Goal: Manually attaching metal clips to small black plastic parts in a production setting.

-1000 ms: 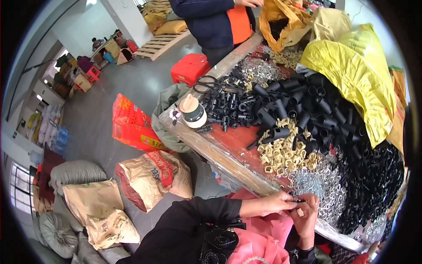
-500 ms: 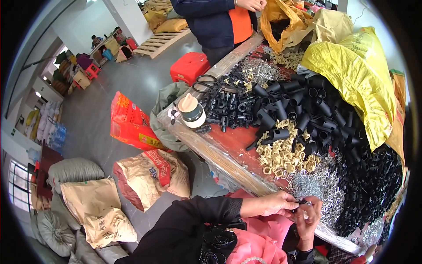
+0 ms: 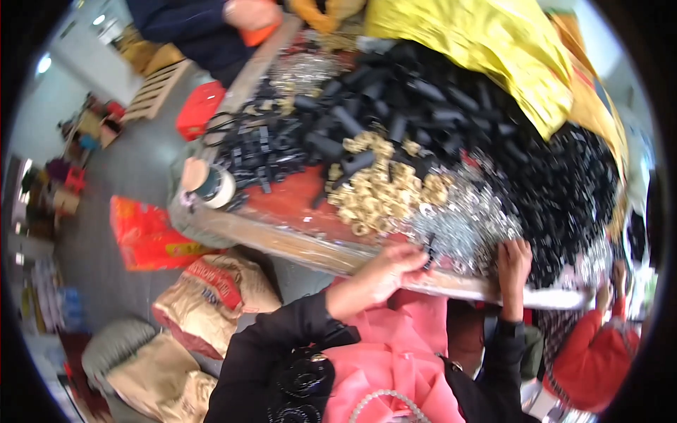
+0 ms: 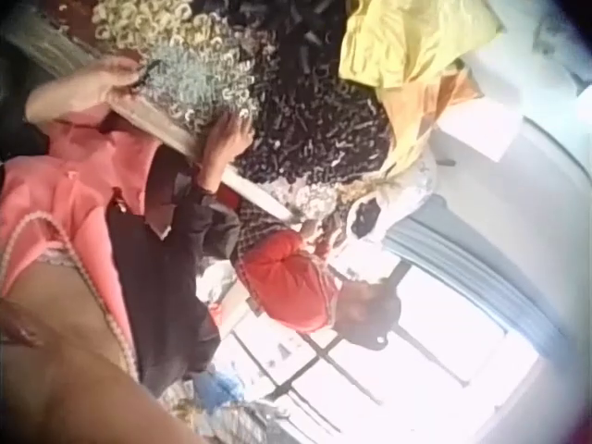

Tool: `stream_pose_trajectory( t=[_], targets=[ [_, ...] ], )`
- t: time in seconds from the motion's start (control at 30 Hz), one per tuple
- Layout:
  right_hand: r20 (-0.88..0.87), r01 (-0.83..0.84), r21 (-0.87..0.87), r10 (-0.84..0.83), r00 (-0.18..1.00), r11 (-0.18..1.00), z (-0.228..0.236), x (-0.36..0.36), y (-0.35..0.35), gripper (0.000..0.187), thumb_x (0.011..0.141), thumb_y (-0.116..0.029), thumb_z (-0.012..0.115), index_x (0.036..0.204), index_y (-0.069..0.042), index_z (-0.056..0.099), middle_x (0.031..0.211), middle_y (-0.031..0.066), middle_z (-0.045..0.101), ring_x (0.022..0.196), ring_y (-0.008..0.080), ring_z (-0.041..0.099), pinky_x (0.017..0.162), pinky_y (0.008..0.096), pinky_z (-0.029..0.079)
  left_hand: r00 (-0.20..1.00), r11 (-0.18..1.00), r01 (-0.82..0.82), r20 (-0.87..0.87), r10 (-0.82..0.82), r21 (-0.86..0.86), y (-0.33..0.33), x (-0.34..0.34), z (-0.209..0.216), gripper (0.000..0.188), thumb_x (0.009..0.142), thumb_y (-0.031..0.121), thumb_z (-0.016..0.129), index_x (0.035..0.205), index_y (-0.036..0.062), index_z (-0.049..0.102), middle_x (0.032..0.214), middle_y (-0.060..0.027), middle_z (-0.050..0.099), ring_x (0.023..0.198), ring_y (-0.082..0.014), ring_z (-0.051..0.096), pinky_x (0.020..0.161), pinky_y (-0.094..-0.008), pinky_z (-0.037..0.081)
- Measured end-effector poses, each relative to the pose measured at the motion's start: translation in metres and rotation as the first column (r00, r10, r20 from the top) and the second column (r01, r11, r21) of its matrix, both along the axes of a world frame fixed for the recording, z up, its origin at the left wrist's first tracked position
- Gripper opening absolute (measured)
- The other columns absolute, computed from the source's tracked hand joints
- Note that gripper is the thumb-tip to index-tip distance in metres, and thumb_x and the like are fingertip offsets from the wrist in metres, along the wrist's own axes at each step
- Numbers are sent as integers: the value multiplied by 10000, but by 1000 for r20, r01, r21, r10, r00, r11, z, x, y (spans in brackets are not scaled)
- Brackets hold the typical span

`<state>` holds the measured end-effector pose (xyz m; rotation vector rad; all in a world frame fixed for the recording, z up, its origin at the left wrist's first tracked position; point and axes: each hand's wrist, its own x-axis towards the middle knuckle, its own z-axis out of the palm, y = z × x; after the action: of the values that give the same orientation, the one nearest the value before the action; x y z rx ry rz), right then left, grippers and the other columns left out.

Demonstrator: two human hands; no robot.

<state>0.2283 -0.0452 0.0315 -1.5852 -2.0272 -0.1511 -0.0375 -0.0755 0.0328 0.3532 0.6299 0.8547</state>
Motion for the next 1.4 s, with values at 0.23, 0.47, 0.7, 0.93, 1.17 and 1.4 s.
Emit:
stream_pose_trajectory(
  t=[0.23, 0.47, 0.7, 0.93, 1.17, 1.4],
  targets=[
    [-787, -216, -426, -242, 567, 879, -9, 20, 18, 235, 841, -143, 493, 659, 5, 509, 539, -11, 413, 521, 54, 367, 470, 220, 313, 999, 999, 39, -21, -39, 11, 32, 32, -23, 191, 818, 151, 525, 949, 14, 546, 890, -104, 591, 765, -157, 580, 675, -254, 484],
    [-871, -636, -459, -175, 458, 620, -23, 4, -1, 331, 850, -278, 477, 663, -9, 528, 585, -25, 444, 563, 53, 375, 520, 201, 312, 995, 990, 98, 2, -98, 103, 34, 54, -35, 260, 817, 184, 528, 1015, 17, 522, 952, -117, 575, 868, -179, 559, 766, -292, 457],
    [-924, -813, -378, -235, 301, 444, -30, -20, -16, 345, 853, -290, 480, 623, -36, 523, 552, -47, 427, 516, 35, 337, 481, 188, 277, 976, 985, 96, 178, -122, 146, 25, 55, -32, 246, 813, 162, 536, 1004, 8, 527, 946, -94, 579, 878, -167, 553, 802, -315, 435],
    [-840, -762, -496, -9, 543, 416, -21, -24, -9, 324, 847, -255, 491, 649, 1, 513, 574, -21, 440, 551, 62, 373, 494, 222, 303, 977, 972, 155, 119, -178, 179, 24, 47, -40, 292, 803, 168, 544, 1060, 34, 506, 975, -128, 564, 947, -223, 531, 851, -404, 405],
    [-837, -712, -374, 114, 535, 594, -34, -31, -13, 272, 840, -219, 509, 690, 7, 488, 628, -6, 463, 564, 77, 386, 499, 239, 328, 982, 977, 123, 119, -145, 175, 23, 44, -43, 260, 804, 141, 540, 1039, 31, 521, 978, -118, 567, 947, -219, 533, 849, -377, 412],
    [-797, -585, -344, 101, 595, 734, -26, -38, -17, 205, 842, -189, 508, 755, -5, 480, 666, -17, 451, 569, 68, 385, 509, 220, 336, 995, 992, 0, 101, -13, 126, 18, 44, -54, 237, 802, 104, 539, 1027, 30, 530, 984, -105, 569, 959, -215, 530, 866, -366, 406]
  ],
)
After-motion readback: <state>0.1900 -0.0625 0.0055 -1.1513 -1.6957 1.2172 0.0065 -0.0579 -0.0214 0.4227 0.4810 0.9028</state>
